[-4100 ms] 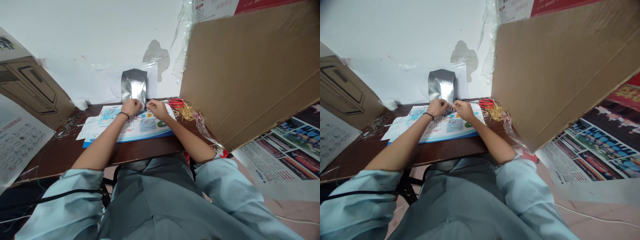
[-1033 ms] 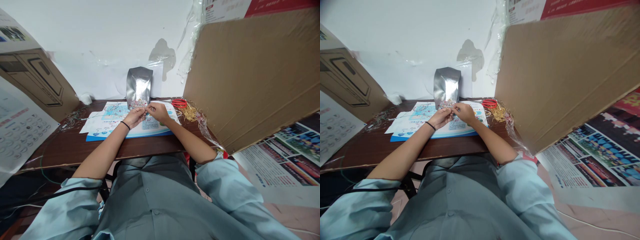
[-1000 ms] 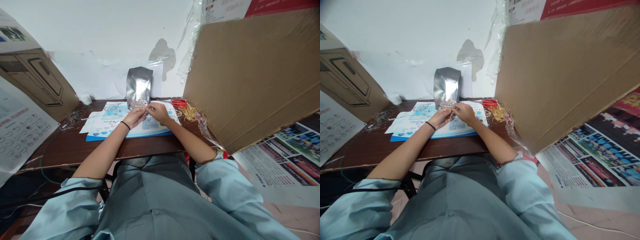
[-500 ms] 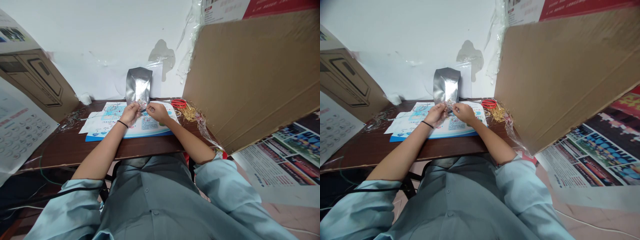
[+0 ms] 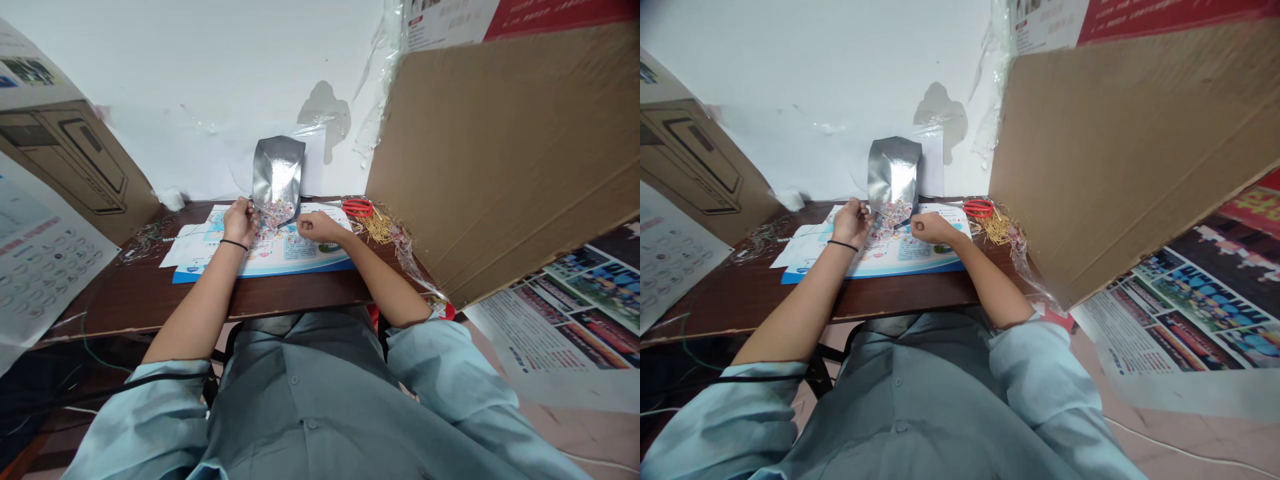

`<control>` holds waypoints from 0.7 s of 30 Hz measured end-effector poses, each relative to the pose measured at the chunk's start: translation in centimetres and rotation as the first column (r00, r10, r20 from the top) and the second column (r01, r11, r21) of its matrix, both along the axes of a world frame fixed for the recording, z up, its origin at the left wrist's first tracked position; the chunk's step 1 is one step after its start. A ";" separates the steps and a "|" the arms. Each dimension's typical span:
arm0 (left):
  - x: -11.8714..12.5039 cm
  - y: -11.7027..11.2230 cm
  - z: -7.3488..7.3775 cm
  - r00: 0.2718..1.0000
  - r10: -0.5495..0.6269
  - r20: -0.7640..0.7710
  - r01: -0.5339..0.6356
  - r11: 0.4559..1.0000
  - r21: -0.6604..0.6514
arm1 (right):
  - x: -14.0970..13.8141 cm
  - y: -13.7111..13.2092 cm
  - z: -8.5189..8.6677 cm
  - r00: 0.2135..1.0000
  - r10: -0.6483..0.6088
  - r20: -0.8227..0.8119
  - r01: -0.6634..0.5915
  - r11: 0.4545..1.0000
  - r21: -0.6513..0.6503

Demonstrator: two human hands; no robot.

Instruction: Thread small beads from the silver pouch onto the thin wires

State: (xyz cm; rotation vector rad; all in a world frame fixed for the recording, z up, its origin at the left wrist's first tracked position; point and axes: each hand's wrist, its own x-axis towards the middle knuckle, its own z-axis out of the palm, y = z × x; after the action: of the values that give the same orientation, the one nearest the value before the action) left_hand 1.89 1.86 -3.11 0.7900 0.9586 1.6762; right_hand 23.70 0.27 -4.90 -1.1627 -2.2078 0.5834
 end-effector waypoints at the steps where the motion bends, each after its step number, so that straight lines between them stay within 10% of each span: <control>1: 0.3 -0.3 0.0 0.999 -0.036 -0.027 0.037 0.999 0.008 | 0.1 0.0 -0.1 1.000 0.012 0.012 -0.012 1.000 -0.006; 14: 2.0 -2.0 -1.2 0.712 -0.185 -0.678 0.279 0.960 0.030 | -1.9 -0.1 -1.2 0.931 -0.054 -0.362 0.051 0.999 -0.018; 21: 2.3 -1.2 -1.5 0.756 -0.069 -0.651 0.169 0.981 0.092 | -1.1 -0.4 0.1 0.912 -0.147 -0.383 0.192 0.978 0.081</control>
State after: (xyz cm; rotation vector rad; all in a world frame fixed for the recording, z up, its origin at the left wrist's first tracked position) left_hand 4.15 0.67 -4.64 1.5667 1.2211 1.3774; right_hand 22.58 -0.09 -4.79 -1.0672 -1.7714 0.5433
